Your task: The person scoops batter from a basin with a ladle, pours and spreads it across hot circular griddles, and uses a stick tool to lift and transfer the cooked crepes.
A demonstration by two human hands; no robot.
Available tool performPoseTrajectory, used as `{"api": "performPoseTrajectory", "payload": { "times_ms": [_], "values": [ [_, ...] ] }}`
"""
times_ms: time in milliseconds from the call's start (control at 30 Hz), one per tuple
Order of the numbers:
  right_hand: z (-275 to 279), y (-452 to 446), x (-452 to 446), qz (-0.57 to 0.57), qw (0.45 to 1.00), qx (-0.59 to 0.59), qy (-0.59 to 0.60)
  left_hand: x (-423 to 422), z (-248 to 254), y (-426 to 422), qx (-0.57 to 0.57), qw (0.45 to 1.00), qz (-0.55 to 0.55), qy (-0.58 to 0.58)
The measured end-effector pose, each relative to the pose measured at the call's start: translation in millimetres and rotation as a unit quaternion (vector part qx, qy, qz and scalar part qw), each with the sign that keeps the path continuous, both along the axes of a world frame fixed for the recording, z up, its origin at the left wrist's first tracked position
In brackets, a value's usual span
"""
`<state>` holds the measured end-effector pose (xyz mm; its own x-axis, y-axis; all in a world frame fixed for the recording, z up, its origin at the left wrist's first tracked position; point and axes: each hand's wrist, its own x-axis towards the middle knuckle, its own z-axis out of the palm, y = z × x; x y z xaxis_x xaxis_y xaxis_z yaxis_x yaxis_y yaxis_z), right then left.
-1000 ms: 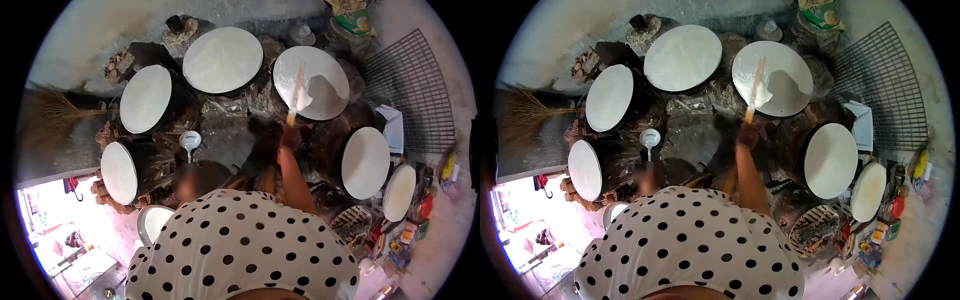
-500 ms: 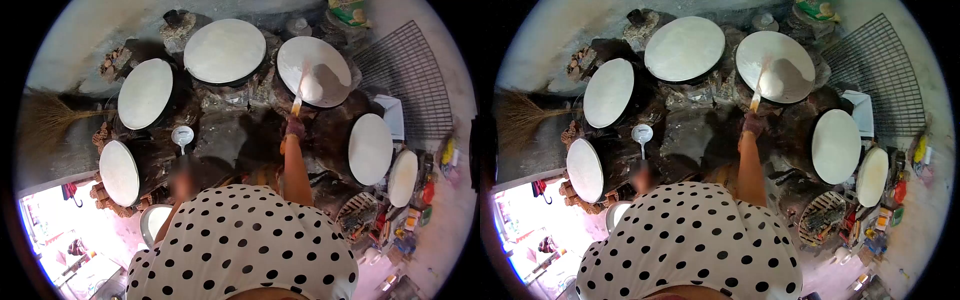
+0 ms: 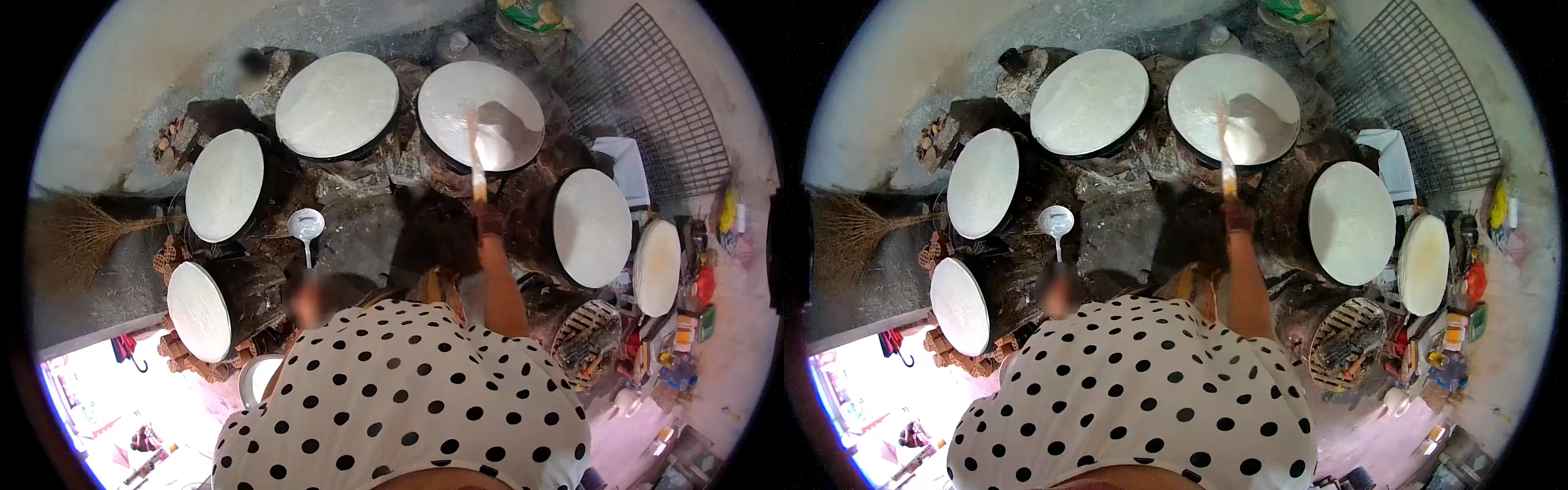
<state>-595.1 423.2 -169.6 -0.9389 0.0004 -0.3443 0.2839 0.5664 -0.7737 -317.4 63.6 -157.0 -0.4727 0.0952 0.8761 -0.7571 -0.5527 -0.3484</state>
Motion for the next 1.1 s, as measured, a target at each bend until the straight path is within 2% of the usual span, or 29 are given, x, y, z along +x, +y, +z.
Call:
{"api": "performPoseTrajectory", "payload": {
  "times_ms": [167, 200, 233, 267, 333, 367, 400, 433, 467, 500, 533, 567, 600, 633, 700, 733, 800, 933, 967, 1000, 1033, 1100],
  "values": [
    [0, 68, -44, -0.068, 0.997, 0.030, -0.022, -27, -10, 10, -0.046, 0.999, -0.013, -0.021],
    [-4, 67, -50, -0.073, 0.996, 0.033, -0.028, -25, -20, -12, -0.259, 0.960, 0.095, -0.054],
    [-6, 60, -50, -0.068, 0.996, 0.039, -0.033, -25, -25, -23, -0.415, 0.901, 0.117, -0.048],
    [-7, 45, -46, -0.050, 0.997, 0.043, -0.036, -24, -32, -28, -0.488, 0.865, 0.107, -0.051],
    [-10, 21, -23, 0.001, 0.999, 0.044, -0.018, -21, -19, -8, -0.523, 0.811, 0.193, -0.177],
    [-7, 22, -14, 0.022, 0.999, 0.038, -0.008, -19, -10, 4, -0.557, 0.739, 0.273, -0.263],
    [-4, 30, -13, 0.033, 0.999, 0.037, 0.004, -17, 4, 19, -0.647, 0.553, 0.380, -0.361],
    [-1, 47, -13, 0.042, 0.999, 0.030, 0.014, -20, 19, 30, -0.747, 0.331, 0.428, -0.388],
    [1, 68, -19, 0.043, 0.998, 0.028, 0.021, -24, 33, 39, -0.801, 0.173, 0.426, -0.384],
    [1, 90, -29, 0.034, 0.999, 0.031, 0.015, -31, 45, 45, -0.824, 0.101, 0.420, -0.366],
    [2, 110, -44, 0.014, 0.999, 0.033, 0.005, -37, 54, 55, -0.873, -0.014, 0.370, -0.316],
    [1, 122, -60, -0.007, 0.999, 0.034, -0.004, -49, 60, 62, -0.883, -0.063, 0.383, -0.264],
    [1, 128, -73, -0.031, 0.999, 0.032, -0.022, -58, 66, 65, -0.892, -0.199, 0.360, -0.187],
    [-2, 124, -86, -0.050, 0.997, 0.030, -0.044, -66, 69, 70, -0.894, -0.234, 0.348, -0.160],
    [-6, 100, -92, -0.039, 0.996, 0.032, -0.071, -80, 80, 79, -0.878, -0.350, 0.318, -0.070],
    [-6, 89, -82, -0.014, 0.997, 0.037, -0.061, -87, 84, 84, -0.857, -0.416, 0.303, -0.009],
    [-10, 79, -42, 0.038, 0.998, 0.043, -0.009, -101, 89, 94, -0.811, -0.504, 0.288, 0.072],
    [-1, 128, -32, 0.030, 0.999, 0.024, 0.018, -105, 90, 94, -0.786, -0.503, 0.338, 0.124],
    [-1, 139, -51, -0.003, 1.000, 0.017, -0.014, -98, 87, 96, -0.882, -0.194, 0.386, -0.187],
    [-2, 146, -81, -0.041, 0.998, 0.005, -0.050, -98, 81, 99, -0.798, 0.157, 0.357, -0.459],
    [-2, 144, -112, -0.078, 0.991, -0.014, -0.106, -103, 73, 102, -0.782, 0.169, 0.384, -0.461],
    [6, 126, -161, -0.097, 0.976, -0.038, -0.189, -113, 90, 116, -0.788, 0.164, 0.367, -0.466]
  ]
}}
